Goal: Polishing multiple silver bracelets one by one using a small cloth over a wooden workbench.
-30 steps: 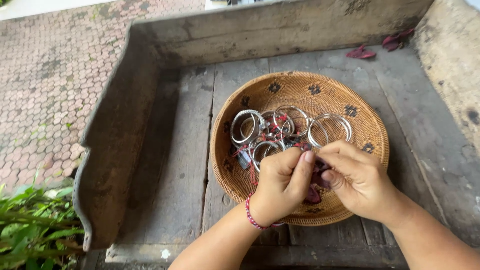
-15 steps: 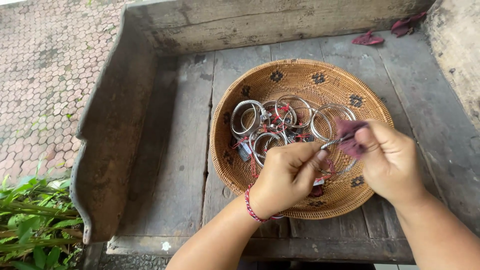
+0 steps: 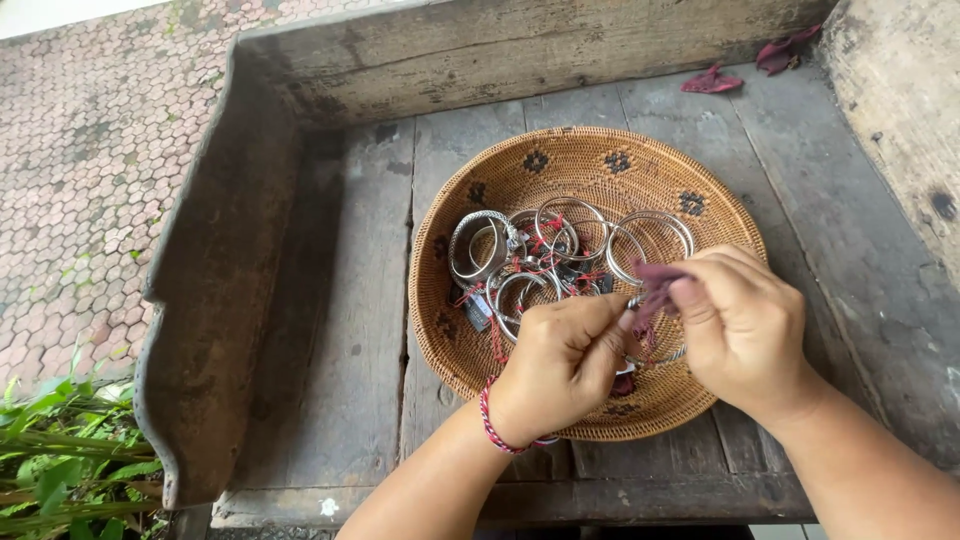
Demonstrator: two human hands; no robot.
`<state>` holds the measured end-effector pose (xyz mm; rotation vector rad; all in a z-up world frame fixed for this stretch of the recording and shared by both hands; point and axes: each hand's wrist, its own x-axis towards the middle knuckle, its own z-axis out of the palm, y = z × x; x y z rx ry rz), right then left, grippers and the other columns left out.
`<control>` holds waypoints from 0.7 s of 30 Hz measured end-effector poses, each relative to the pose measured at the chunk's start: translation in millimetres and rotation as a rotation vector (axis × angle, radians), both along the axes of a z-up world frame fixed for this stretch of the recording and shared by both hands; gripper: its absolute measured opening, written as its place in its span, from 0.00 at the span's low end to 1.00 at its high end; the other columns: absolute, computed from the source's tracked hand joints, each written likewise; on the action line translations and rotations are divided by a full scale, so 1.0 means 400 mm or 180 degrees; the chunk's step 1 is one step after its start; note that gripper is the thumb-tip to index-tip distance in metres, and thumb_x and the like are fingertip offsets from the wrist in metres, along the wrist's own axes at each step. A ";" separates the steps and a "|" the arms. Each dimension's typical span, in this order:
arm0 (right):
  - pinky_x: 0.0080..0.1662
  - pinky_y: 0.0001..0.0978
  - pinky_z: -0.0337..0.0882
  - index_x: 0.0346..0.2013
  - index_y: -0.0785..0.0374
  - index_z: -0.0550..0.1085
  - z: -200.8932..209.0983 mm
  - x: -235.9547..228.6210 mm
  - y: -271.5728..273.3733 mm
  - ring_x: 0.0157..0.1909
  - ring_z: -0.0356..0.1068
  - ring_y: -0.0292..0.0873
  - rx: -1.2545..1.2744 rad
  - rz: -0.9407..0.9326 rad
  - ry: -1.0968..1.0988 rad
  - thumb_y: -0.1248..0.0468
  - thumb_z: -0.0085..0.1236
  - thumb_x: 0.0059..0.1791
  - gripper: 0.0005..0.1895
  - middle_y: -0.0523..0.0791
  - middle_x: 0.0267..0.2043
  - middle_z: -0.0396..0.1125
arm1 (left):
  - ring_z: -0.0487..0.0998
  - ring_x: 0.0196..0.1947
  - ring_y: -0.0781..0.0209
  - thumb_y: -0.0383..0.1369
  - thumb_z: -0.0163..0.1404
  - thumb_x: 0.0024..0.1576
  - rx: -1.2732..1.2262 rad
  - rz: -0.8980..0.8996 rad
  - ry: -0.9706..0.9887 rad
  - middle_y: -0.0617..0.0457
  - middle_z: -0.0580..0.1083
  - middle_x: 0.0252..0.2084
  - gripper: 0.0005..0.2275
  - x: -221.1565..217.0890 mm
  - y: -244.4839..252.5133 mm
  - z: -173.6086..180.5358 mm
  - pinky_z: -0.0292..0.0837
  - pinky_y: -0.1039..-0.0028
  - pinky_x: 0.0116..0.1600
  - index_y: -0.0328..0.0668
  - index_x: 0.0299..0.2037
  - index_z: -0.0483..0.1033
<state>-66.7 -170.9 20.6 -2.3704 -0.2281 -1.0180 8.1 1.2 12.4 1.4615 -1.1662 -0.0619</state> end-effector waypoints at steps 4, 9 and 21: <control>0.44 0.30 0.77 0.49 0.71 0.75 -0.041 0.002 -0.077 0.41 0.75 0.43 0.1466 -0.0019 0.0685 0.63 0.42 0.60 0.16 0.49 0.40 0.75 | 0.75 0.22 0.63 0.26 0.43 0.67 0.0055 0.0054 0.0062 0.55 0.74 0.26 0.10 -0.007 0.000 0.000 0.72 0.73 0.30 0.38 0.31 0.69; 0.45 0.31 0.80 0.47 0.74 0.75 -0.005 0.003 -0.096 0.43 0.75 0.46 0.0501 0.0455 0.0361 0.57 0.39 0.57 0.22 0.53 0.42 0.72 | 0.76 0.22 0.69 0.32 0.42 0.67 -0.0046 0.0611 0.0847 0.55 0.79 0.27 0.11 0.004 -0.001 -0.016 0.74 0.79 0.28 0.41 0.34 0.73; 0.39 0.29 0.71 0.50 0.68 0.77 -0.069 -0.012 -0.034 0.31 0.70 0.35 0.1231 -0.0416 0.0301 0.61 0.51 0.57 0.15 0.42 0.28 0.71 | 0.75 0.29 0.70 0.35 0.49 0.66 -0.0215 -0.0494 0.1284 0.55 0.74 0.35 0.09 -0.014 -0.005 -0.012 0.76 0.81 0.31 0.37 0.48 0.75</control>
